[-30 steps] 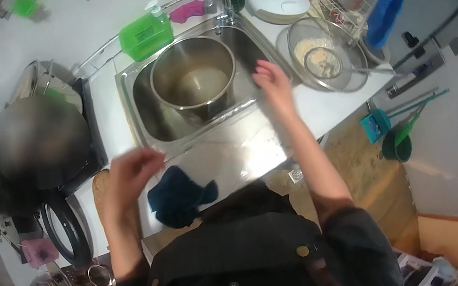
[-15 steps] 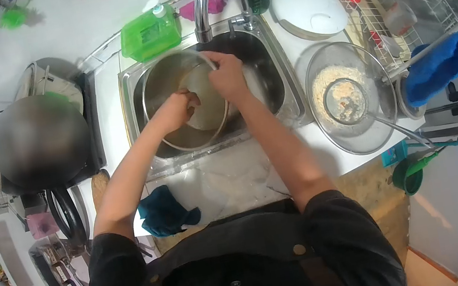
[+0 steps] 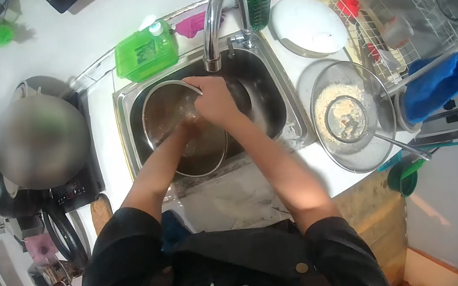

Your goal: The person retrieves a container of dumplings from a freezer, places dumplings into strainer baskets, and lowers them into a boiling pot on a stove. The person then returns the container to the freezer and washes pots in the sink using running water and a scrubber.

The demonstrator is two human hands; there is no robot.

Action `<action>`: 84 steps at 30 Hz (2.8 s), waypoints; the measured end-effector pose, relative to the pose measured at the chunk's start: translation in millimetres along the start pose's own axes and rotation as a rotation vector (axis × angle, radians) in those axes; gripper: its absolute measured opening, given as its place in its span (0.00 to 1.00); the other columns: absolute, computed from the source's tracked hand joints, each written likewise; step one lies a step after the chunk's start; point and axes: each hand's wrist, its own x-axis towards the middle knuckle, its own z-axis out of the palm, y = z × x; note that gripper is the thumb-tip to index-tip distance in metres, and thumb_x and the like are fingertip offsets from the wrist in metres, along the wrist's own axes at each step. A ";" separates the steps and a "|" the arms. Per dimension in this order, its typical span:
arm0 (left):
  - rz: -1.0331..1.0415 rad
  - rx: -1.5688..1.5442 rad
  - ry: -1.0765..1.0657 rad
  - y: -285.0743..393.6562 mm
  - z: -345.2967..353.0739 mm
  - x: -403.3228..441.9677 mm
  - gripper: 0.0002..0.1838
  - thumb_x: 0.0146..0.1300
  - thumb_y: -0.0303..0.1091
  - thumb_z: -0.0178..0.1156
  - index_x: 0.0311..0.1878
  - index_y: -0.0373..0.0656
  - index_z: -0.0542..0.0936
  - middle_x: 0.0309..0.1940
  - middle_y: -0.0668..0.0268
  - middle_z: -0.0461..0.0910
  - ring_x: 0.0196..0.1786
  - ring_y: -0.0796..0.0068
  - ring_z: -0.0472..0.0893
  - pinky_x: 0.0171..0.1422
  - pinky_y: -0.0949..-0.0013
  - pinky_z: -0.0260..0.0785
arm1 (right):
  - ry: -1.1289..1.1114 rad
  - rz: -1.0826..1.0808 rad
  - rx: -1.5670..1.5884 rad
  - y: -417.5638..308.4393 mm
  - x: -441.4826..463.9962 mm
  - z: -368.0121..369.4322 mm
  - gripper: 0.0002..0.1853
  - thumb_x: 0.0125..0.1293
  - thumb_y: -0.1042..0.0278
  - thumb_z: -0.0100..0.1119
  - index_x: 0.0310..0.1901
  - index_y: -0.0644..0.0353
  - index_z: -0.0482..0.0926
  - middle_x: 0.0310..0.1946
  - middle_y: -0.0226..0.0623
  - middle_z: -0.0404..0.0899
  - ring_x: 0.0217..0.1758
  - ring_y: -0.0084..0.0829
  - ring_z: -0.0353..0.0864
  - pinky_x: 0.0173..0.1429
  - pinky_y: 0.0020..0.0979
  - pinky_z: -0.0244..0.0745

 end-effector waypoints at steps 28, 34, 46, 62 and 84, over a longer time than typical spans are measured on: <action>-0.075 0.355 0.134 6.5 -79.0 -118.4 0.22 0.57 0.37 0.55 0.58 0.51 0.74 0.58 0.66 0.69 0.64 0.58 0.62 0.70 0.53 0.49 | 0.103 -0.130 -0.093 5.7 -7.7 33.1 0.18 0.44 0.80 0.51 0.40 0.62 0.80 0.30 0.51 0.79 0.35 0.48 0.81 0.41 0.34 0.74; 0.016 0.491 0.549 -32.6 -47.9 -68.6 0.19 0.58 0.42 0.53 0.51 0.47 0.78 0.55 0.66 0.71 0.62 0.63 0.64 0.71 0.57 0.49 | 0.123 -0.153 -0.218 19.8 -1.6 41.3 0.17 0.44 0.79 0.53 0.40 0.62 0.80 0.32 0.53 0.78 0.37 0.51 0.79 0.42 0.37 0.74; -0.128 -1.243 0.263 72.5 -3.8 -25.3 0.21 0.60 0.41 0.55 0.57 0.49 0.74 0.56 0.62 0.70 0.60 0.59 0.66 0.65 0.56 0.54 | 0.160 -0.188 -0.148 8.7 -8.7 46.5 0.14 0.46 0.81 0.52 0.37 0.64 0.79 0.30 0.53 0.78 0.38 0.52 0.78 0.42 0.40 0.72; 0.068 0.505 0.673 -62.8 -95.8 -146.5 0.20 0.59 0.33 0.50 0.56 0.57 0.73 0.59 0.68 0.69 0.62 0.61 0.65 0.67 0.53 0.55 | 0.079 -0.214 -0.201 10.5 1.8 28.3 0.17 0.45 0.80 0.51 0.39 0.61 0.81 0.31 0.53 0.78 0.37 0.51 0.79 0.41 0.37 0.74; -0.013 -0.071 0.213 22.4 -74.1 -159.5 0.19 0.59 0.41 0.57 0.55 0.53 0.77 0.49 0.57 0.72 0.54 0.54 0.70 0.58 0.56 0.62 | 0.099 -0.159 -0.036 -1.0 0.4 22.0 0.15 0.43 0.79 0.51 0.35 0.62 0.82 0.28 0.53 0.77 0.34 0.52 0.79 0.39 0.40 0.73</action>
